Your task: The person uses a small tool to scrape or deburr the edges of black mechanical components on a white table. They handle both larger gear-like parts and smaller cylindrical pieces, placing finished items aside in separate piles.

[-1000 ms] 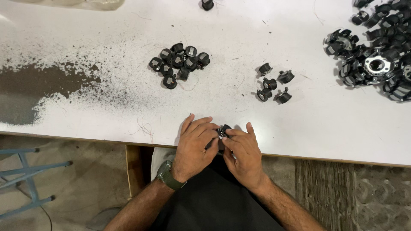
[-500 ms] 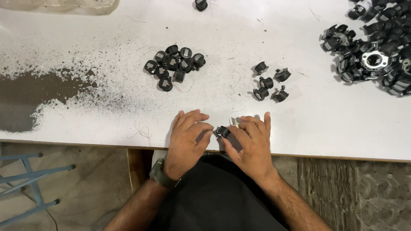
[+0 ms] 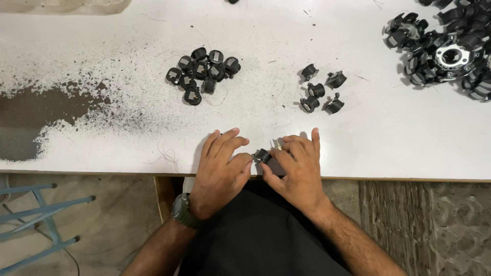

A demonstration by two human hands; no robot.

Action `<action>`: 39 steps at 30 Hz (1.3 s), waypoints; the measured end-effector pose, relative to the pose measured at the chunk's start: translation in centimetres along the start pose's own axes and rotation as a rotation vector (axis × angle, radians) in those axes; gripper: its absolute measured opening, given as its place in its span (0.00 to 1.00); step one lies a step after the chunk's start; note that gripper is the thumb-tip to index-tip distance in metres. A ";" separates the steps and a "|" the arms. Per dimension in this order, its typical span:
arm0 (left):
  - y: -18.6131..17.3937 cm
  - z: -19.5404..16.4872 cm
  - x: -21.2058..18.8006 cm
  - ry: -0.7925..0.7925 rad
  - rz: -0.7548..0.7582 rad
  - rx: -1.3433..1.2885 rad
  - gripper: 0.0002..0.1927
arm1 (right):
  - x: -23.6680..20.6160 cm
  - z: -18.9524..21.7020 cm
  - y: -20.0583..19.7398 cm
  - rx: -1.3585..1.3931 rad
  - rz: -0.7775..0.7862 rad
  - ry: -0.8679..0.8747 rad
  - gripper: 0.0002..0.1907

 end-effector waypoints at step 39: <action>-1.0 0.2 1.1 -0.031 0.117 0.011 0.08 | -0.1 0.5 0.1 0.061 0.040 -0.015 0.20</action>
Point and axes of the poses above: each hand's wrist, its own x-axis towards the middle knuckle, its own y-axis out of the palm, z = x × y, the point moved 6 cm from there along x, towards the middle knuckle, and after that the axes turned 2 degrees about -z, right-handed, at the moved point
